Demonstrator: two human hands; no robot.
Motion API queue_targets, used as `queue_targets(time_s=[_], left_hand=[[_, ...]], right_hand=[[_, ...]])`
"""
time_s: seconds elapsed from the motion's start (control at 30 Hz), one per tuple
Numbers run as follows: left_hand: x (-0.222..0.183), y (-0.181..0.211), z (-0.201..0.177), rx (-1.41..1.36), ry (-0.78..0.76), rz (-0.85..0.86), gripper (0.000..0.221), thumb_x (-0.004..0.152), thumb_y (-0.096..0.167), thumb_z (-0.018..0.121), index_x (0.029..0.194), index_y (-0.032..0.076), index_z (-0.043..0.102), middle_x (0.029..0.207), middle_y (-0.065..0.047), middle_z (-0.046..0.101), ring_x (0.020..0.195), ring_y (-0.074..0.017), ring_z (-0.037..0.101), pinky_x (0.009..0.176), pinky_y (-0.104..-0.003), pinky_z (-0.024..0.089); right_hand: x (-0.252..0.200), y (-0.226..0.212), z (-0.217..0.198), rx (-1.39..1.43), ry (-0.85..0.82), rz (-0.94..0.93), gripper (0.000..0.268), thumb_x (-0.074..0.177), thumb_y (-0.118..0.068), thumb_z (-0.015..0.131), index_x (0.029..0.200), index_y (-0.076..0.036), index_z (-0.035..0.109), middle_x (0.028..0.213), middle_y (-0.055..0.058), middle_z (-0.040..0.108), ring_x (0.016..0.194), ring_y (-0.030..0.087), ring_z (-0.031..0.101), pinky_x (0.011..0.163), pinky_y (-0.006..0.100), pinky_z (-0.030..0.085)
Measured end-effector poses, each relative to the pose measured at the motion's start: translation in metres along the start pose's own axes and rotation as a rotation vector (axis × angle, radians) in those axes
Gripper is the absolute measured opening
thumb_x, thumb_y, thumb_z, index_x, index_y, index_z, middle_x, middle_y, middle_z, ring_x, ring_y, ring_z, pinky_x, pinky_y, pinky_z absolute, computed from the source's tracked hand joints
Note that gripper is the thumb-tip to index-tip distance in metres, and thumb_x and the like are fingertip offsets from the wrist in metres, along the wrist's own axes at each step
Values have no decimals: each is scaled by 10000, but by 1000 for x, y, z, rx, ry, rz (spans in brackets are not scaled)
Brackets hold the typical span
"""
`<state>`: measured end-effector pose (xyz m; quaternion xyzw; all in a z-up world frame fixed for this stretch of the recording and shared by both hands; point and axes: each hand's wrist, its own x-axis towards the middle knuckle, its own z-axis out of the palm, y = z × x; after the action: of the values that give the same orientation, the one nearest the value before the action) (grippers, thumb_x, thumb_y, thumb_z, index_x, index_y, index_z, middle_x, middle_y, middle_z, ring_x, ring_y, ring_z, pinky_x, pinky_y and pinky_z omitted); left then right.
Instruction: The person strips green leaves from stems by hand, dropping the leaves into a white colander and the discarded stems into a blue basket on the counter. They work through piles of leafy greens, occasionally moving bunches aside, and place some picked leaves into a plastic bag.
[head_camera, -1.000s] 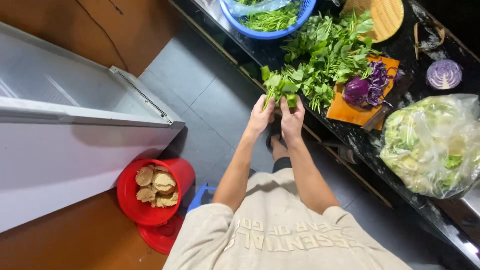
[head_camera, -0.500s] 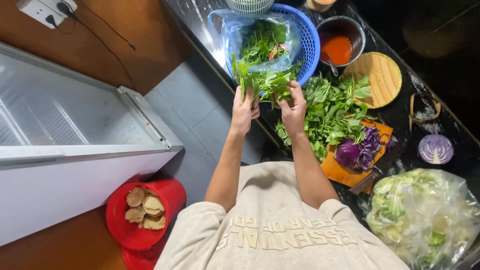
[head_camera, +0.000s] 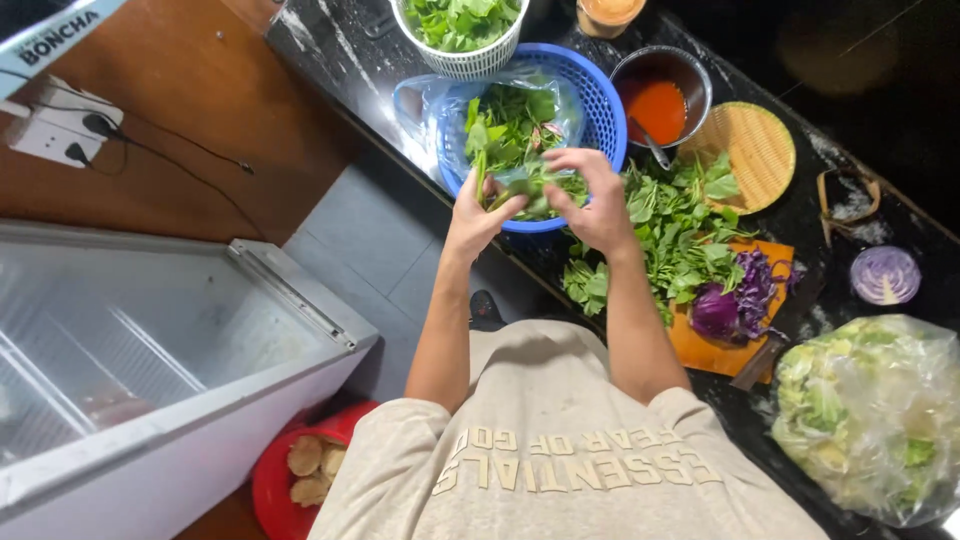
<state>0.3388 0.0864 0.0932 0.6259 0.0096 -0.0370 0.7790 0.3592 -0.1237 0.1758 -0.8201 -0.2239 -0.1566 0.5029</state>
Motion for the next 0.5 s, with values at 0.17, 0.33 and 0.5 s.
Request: queue_targets(time_s=[0.17,0.33,0.5], left_hand=[[22,-6,-10,50,-165,122,506,848,62,850,1193,57,480,895,21,552,782,-62,565,618,-243,491],[43,-52,19,-25,-325,-79,400,911,117,795,1170,65,495,913,30,547,770,-57,543,592,-246,458],[56,-125,81,42,-378,-241,340,1120,397,519,1063,61,515,761,51,463,631,-70,419,535,-261,373]], right_hand=[[-4,16,25,-43,-202,81,334,906,-225,795,1137,-11,681,1121,151,702,1058,260,629,922,402,498],[-47,59,3,-27,-14,370,231,924,-159,794,1085,-29,690,974,72,705,839,151,642,744,294,515],[-85,79,-71,139,245,588,194,983,-166,775,1042,-21,660,871,-22,595,786,68,523,713,238,423]])
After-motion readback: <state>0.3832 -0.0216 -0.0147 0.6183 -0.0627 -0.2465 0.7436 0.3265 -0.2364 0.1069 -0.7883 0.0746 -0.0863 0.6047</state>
